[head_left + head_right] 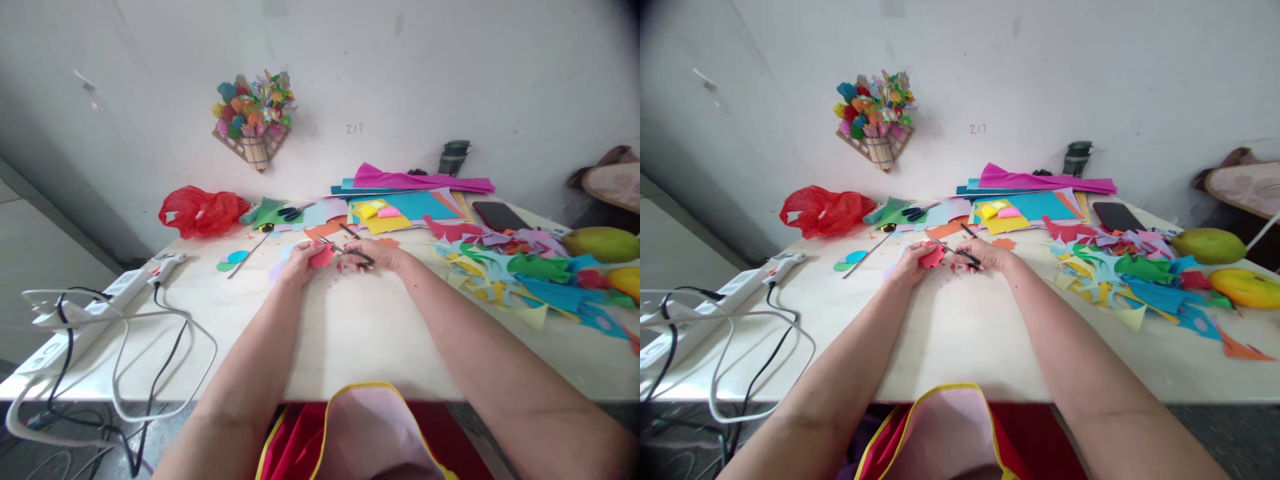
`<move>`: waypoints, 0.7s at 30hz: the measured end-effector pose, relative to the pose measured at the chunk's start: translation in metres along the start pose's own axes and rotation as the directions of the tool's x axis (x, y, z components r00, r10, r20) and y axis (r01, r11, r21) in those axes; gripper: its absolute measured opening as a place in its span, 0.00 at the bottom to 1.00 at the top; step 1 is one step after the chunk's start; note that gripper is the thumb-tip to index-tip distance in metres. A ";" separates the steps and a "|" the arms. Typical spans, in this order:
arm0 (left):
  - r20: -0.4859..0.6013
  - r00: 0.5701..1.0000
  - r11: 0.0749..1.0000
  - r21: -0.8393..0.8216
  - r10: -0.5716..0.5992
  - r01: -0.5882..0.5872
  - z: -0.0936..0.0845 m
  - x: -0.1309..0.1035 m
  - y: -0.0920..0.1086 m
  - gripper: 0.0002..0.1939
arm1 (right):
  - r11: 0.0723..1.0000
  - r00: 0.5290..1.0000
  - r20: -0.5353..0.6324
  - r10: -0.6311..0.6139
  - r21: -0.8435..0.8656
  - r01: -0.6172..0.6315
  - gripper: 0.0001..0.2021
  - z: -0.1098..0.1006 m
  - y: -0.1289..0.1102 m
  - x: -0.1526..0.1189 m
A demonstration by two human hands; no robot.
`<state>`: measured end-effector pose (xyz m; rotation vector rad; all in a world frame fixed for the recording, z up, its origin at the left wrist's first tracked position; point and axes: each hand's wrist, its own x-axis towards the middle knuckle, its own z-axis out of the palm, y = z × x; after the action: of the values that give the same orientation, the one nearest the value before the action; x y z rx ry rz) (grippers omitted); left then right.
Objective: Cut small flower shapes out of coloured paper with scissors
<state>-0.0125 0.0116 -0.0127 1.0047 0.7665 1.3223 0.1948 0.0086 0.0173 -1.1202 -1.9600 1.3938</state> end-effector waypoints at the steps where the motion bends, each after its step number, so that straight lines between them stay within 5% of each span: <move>1: -0.002 1.000 1.000 -0.009 0.000 0.000 0.000 0.000 0.000 0.18 | 1.000 1.000 0.001 0.000 -0.001 0.000 0.12 0.000 0.001 0.001; 21: -0.004 1.000 1.000 -0.011 -0.005 0.005 0.000 0.001 0.001 0.18 | 0.996 1.000 -0.004 0.017 0.090 -0.017 0.11 -0.001 0.000 0.001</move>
<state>-0.0127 0.0127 -0.0113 0.9907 0.7635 1.3239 0.1953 0.0096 0.0173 -1.1006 -1.8685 1.4717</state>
